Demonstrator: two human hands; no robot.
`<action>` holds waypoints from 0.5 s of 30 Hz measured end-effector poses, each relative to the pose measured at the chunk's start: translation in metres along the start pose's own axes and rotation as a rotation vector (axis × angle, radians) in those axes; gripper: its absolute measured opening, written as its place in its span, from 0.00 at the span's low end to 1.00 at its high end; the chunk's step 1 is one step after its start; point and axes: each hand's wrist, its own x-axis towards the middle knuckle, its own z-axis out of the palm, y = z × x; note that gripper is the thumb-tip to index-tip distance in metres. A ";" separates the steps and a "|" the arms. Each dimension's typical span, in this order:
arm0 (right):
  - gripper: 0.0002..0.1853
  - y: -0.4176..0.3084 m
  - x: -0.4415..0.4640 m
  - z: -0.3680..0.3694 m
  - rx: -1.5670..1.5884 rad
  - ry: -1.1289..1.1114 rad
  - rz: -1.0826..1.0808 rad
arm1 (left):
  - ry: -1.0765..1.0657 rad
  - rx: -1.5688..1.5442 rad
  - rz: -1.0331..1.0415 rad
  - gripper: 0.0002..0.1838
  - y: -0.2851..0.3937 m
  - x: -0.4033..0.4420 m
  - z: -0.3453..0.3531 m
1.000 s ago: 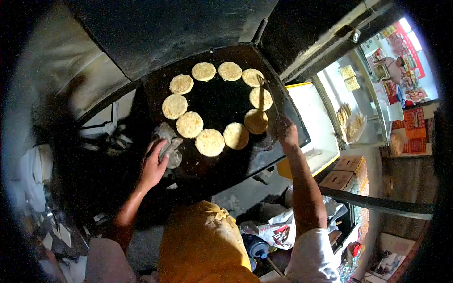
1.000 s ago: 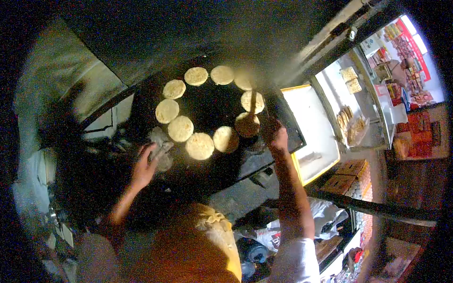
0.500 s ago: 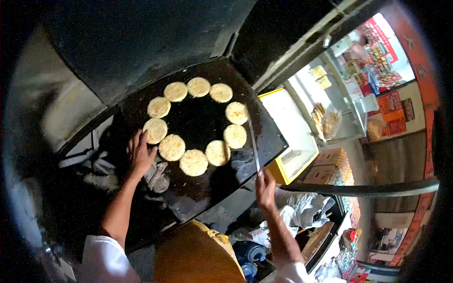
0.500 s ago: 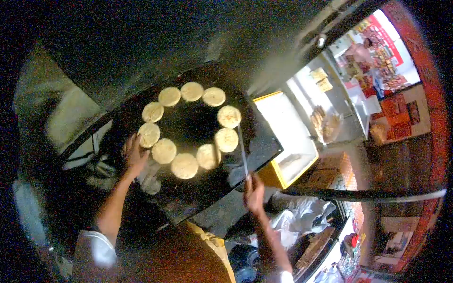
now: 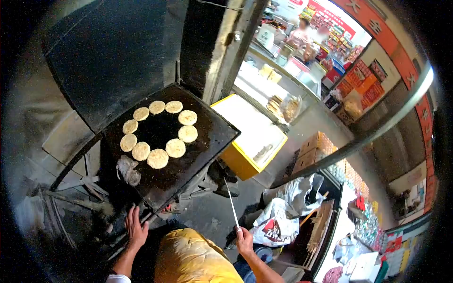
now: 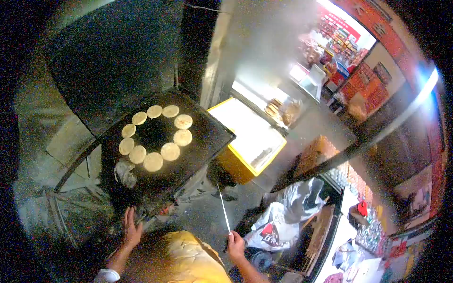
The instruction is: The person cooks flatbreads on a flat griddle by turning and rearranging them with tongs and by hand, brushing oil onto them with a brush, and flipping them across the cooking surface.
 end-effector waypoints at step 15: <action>0.21 0.252 -0.174 -0.098 -0.489 0.051 0.262 | -0.093 0.458 0.183 0.38 0.021 -0.126 -0.009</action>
